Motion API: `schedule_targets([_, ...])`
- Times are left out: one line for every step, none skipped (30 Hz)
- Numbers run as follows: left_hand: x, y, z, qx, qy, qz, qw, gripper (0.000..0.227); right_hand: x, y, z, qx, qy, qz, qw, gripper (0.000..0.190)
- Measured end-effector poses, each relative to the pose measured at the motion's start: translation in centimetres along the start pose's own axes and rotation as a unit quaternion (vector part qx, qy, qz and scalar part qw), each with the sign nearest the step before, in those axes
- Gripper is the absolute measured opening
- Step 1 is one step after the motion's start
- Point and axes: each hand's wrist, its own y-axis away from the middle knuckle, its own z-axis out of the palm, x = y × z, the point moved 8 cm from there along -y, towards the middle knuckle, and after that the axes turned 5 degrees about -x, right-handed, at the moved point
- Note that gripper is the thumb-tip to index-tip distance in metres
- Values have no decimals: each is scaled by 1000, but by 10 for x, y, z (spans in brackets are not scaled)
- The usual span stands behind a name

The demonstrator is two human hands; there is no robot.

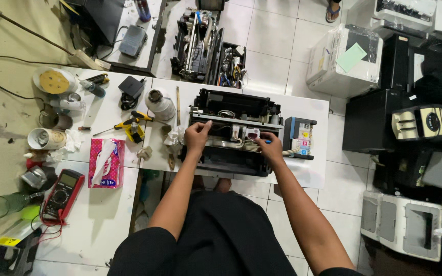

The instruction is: The person cleans the internal components of a disassembled printer using a tissue and a blue tool. They wipe various parts inside the printer's chassis and occasionally use the tool to reach specific areas.

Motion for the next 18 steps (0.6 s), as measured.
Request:
schedule_targets([-5, 2, 1, 0, -1, -2, 1000, 24, 0, 3, 2, -1, 0, 2, 1000, 50])
schedule_targets([-2, 3, 8, -32, -54, 39, 997, 24, 0, 6, 3, 4, 68, 12, 998, 51])
schedule_targets([0, 6, 15, -64, -106, 81, 989, 42, 0, 9, 4, 9, 135, 21, 991, 53])
schedule_targets([-5, 7, 20, -66, -108, 79, 989, 42, -4, 14, 4, 9, 134, 24, 991, 53])
schedule_targets([-8, 8, 28, -79, -143, 94, 982, 34, -7, 19, 3, 14, 152, 33, 988, 53])
schedule_targets([-9, 9, 36, -92, -177, 111, 974, 28, -12, 23, 2, 19, 170, 41, 984, 54])
schedule_targets([-14, 8, 40, -93, -179, 110, 973, 28, -14, 25, 3, 19, 169, 42, 985, 54])
schedule_targets([-18, 8, 45, -97, -180, 119, 972, 29, -15, 26, 4, 20, 186, 57, 981, 51])
schedule_targets([-22, 8, 50, -101, -181, 128, 970, 30, -16, 28, 4, 21, 204, 72, 976, 48])
schedule_targets([-26, 9, 53, -102, -182, 128, 970, 30, -12, 23, 1, 22, 204, 72, 976, 48])
schedule_targets([-28, 10, 56, -100, -180, 134, 969, 29, -10, 17, -1, 26, 221, 66, 973, 46])
schedule_targets([-31, 11, 57, -98, -180, 139, 969, 27, -6, 13, -3, 29, 238, 61, 969, 43])
schedule_targets([-27, 17, 56, -99, -182, 138, 969, 27, 10, 2, -5, 29, 237, 63, 969, 43])
schedule_targets([-22, 21, 56, -100, -180, 140, 968, 26, 24, -12, -10, 40, 243, 62, 967, 44])
schedule_targets([-17, 25, 56, -100, -178, 142, 968, 24, 38, -26, -15, 52, 249, 61, 965, 44])
schedule_targets([-13, 29, 57, -100, -179, 143, 968, 24, 38, -28, -15, 51, 248, 61, 966, 44])
schedule_targets([-8, 34, 57, -103, -172, 145, 969, 21, 39, -30, -16, 49, 232, 66, 969, 40])
schedule_targets([-5, 40, 58, -108, -165, 146, 969, 18, 42, -30, -17, 48, 216, 72, 973, 35])
